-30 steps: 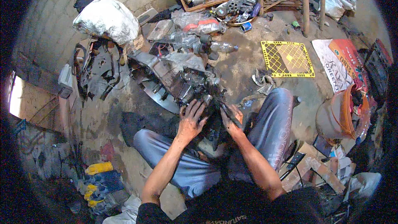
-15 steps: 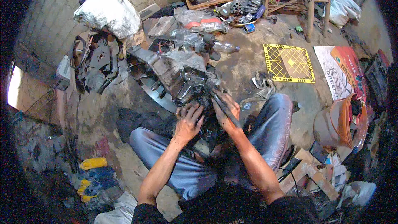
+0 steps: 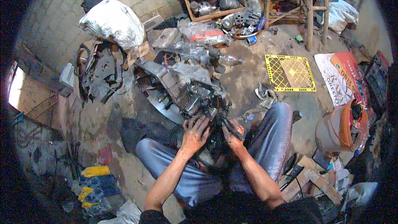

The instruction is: The person works on a metal automotive component by hand while sitting on the floor, handling small parts and placing them into the assembly.

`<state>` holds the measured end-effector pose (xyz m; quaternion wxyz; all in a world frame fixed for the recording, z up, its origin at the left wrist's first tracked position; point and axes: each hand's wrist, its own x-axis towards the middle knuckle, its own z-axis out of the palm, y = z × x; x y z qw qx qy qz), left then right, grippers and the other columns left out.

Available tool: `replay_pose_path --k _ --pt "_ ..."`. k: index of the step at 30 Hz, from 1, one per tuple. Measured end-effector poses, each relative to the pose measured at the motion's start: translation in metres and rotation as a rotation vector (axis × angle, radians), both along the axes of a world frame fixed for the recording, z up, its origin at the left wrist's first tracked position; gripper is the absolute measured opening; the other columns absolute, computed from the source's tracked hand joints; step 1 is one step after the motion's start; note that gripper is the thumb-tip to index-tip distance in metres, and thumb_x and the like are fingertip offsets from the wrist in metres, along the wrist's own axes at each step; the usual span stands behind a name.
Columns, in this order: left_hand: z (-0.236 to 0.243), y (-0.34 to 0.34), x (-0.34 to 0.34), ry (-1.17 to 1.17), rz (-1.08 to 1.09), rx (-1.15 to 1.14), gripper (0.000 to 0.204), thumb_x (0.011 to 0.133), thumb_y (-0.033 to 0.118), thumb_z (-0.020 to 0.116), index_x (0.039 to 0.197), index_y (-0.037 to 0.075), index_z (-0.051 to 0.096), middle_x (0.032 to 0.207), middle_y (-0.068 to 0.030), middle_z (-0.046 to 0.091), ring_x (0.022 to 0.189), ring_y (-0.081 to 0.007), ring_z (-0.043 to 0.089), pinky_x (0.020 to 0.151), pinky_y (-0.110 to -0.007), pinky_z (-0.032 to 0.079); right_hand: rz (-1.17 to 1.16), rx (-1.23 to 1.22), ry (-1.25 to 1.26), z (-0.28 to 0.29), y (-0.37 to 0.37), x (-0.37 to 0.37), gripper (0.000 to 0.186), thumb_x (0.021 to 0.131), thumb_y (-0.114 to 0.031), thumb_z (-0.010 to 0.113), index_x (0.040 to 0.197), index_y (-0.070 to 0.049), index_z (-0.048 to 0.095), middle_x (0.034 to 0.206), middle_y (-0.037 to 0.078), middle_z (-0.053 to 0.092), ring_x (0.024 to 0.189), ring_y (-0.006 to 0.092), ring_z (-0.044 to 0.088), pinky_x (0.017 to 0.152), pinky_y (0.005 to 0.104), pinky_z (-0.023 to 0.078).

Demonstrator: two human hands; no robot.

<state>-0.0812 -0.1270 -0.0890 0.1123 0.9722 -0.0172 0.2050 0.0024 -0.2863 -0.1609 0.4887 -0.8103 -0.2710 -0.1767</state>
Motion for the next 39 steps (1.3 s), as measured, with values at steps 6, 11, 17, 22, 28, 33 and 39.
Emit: replay_pose_path --k 6,11,17,22,28,33,39 --pt "-0.001 0.0 0.0 0.026 0.026 -0.086 0.044 0.08 0.02 0.066 0.122 0.011 0.056 0.127 -0.0078 0.054 0.122 -0.029 0.044 0.102 -0.049 0.028 0.072 0.127 -0.125 0.084 0.018 0.026 0.021 0.08 -0.001 0.067 0.1 0.002 0.065 0.1 0.016 0.066 0.089 0.0311 0.065 0.079 0.0364 0.052" --pt "0.0 0.002 0.004 0.052 0.002 -0.07 0.045 0.08 0.019 0.066 0.123 0.01 0.056 0.126 -0.0103 0.053 0.12 -0.0328 0.045 0.102 -0.05 0.029 0.04 0.061 0.053 0.038 0.006 0.005 0.025 0.079 -0.004 0.066 0.104 0.001 0.065 0.098 0.016 0.066 0.089 0.0312 0.065 0.077 0.0388 0.052" --pt "0.001 -0.007 0.004 0.015 0.042 -0.1 0.044 0.079 0.02 0.067 0.12 0.01 0.057 0.127 -0.011 0.053 0.121 -0.0331 0.045 0.102 -0.052 0.029 0.067 0.14 0.07 0.067 0.005 0.025 0.025 0.076 -0.002 0.069 0.101 0.002 0.065 0.096 0.017 0.067 0.087 0.0302 0.066 0.075 0.0385 0.053" --pt "0.001 0.0 -0.001 0.028 0.056 -0.073 0.042 0.08 0.022 0.066 0.12 0.011 0.057 0.126 -0.0099 0.053 0.123 -0.0299 0.044 0.1 -0.051 0.029 0.046 -0.101 0.08 -0.002 -0.006 -0.006 0.02 0.08 -0.008 0.065 0.099 -0.001 0.066 0.101 0.015 0.067 0.092 0.0347 0.064 0.08 0.0432 0.051" --pt "0.004 -0.008 0.004 0.047 0.067 -0.056 0.041 0.083 0.022 0.064 0.121 0.011 0.057 0.127 -0.0096 0.052 0.123 -0.029 0.043 0.1 -0.051 0.028 0.062 0.013 0.011 -0.026 0.007 0.005 0.034 0.082 -0.015 0.063 0.114 -0.004 0.061 0.105 0.017 0.063 0.098 0.0376 0.059 0.093 0.0447 0.044" --pt "0.008 0.004 -0.003 0.099 0.052 -0.058 0.041 0.083 0.024 0.064 0.122 0.012 0.057 0.129 -0.0092 0.052 0.125 -0.0291 0.041 0.101 -0.053 0.026 0.123 0.062 0.223 -0.045 0.007 -0.016 0.042 0.08 -0.017 0.063 0.12 -0.004 0.057 0.117 0.017 0.059 0.104 0.0381 0.056 0.099 0.0453 0.04" --pt "0.01 0.009 -0.001 0.16 0.012 0.021 0.052 0.083 0.025 0.066 0.131 0.017 0.051 0.135 -0.0059 0.047 0.129 -0.0291 0.037 0.102 -0.055 0.025 0.135 0.118 0.309 -0.059 0.001 -0.02 0.047 0.077 -0.014 0.065 0.122 -0.004 0.055 0.115 0.019 0.059 0.103 0.0412 0.056 0.097 0.0471 0.041"
